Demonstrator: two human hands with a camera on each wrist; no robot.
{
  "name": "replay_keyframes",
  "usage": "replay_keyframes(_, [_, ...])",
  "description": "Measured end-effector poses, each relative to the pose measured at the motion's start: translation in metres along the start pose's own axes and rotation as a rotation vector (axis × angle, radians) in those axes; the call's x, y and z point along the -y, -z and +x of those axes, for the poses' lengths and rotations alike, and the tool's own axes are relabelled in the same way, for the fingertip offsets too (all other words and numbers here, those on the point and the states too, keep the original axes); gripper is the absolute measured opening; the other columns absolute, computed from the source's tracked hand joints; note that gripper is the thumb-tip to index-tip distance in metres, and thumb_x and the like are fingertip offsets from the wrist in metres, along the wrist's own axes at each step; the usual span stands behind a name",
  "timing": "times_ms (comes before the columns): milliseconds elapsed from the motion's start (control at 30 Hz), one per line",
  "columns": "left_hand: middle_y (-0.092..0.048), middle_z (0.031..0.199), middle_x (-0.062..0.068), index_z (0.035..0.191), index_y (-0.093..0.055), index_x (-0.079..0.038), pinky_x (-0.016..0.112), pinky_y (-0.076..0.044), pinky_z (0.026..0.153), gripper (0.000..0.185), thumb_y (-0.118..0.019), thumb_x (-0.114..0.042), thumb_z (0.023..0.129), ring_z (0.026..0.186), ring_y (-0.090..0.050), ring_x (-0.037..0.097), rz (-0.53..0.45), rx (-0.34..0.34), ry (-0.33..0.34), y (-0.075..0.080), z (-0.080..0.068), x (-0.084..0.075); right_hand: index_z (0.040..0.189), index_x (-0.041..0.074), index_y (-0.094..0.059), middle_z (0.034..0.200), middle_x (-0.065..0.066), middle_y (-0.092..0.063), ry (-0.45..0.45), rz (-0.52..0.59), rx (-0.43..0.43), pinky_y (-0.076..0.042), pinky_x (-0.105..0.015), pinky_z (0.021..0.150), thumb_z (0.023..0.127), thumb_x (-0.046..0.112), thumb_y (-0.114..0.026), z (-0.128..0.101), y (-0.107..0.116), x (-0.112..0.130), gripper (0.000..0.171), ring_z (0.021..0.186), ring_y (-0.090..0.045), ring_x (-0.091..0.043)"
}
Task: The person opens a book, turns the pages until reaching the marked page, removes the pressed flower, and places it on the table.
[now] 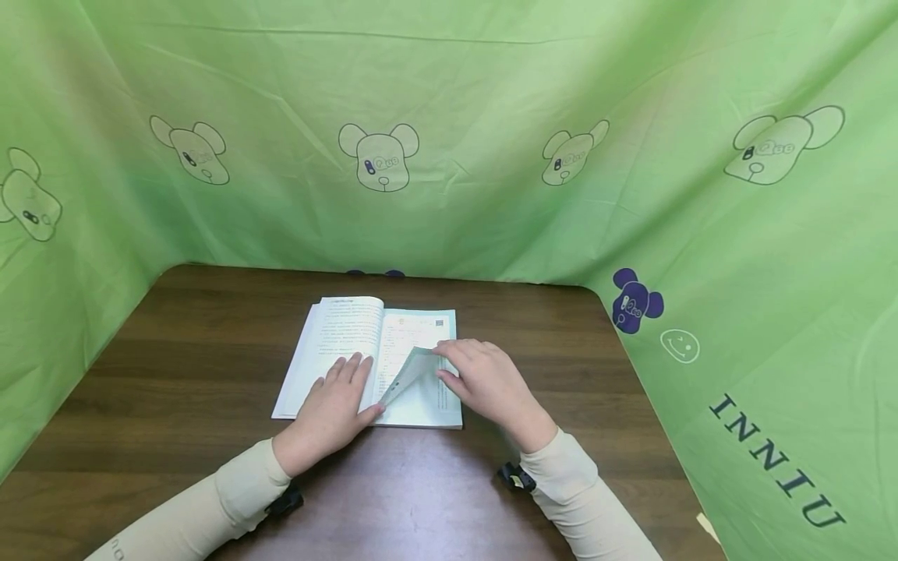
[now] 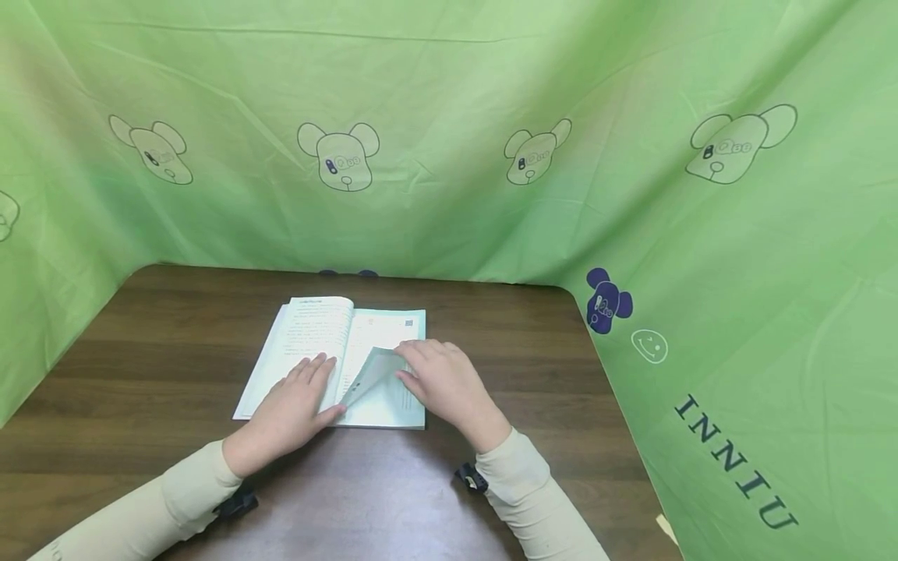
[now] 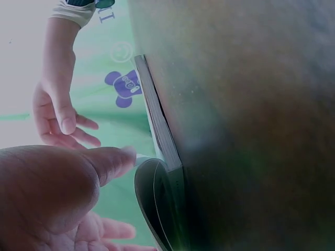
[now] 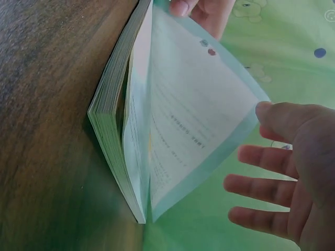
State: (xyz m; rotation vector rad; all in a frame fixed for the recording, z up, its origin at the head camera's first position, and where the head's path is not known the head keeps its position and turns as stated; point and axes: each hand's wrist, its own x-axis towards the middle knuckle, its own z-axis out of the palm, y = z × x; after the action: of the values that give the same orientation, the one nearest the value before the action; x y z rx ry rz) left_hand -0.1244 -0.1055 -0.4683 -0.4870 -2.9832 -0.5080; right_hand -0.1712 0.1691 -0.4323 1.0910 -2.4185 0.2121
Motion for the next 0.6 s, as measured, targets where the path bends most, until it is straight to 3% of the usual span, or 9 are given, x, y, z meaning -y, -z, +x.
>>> replay_keyframes(167, [-0.044, 0.153, 0.03, 0.159, -0.028, -0.001, 0.066, -0.049, 0.095, 0.095, -0.08, -0.04, 0.089, 0.137, -0.047, 0.049, -0.015, -0.081, -0.028, -0.0017, 0.0002, 0.0016, 0.12, 0.015, -0.068, 0.11, -0.001, -0.074, -0.018, 0.018, 0.022, -0.057, -0.04, 0.085, 0.093, 0.03, -0.076, 0.0003, 0.0004, 0.0008, 0.033, 0.102, -0.071, -0.019])
replay_keyframes(400, [-0.03, 0.159, 0.035, 0.162, -0.014, 0.0, 0.059, -0.05, 0.1, 0.112, -0.085, -0.036, 0.083, 0.139, -0.042, 0.054, -0.004, -0.165, -0.065, -0.0039, 0.0029, 0.0054, 0.12, 0.017, -0.069, 0.11, 0.003, -0.074, -0.052, 0.048, 0.156, -0.056, -0.04, 0.085, 0.095, 0.034, -0.074, -0.0005, -0.0012, 0.0035, 0.031, 0.101, -0.07, -0.018])
replay_keyframes(600, [-0.008, 0.166, 0.033, 0.163, -0.011, -0.003, 0.069, -0.042, 0.104, 0.12, -0.089, -0.034, 0.078, 0.147, -0.026, 0.055, 0.029, -0.193, -0.065, -0.0029, 0.0033, 0.007, 0.123, 0.017, -0.069, 0.114, 0.005, -0.074, -0.049, 0.055, 0.23, -0.055, -0.04, 0.088, 0.095, 0.035, -0.073, -0.0018, -0.0027, 0.0039, 0.033, 0.107, -0.069, -0.018])
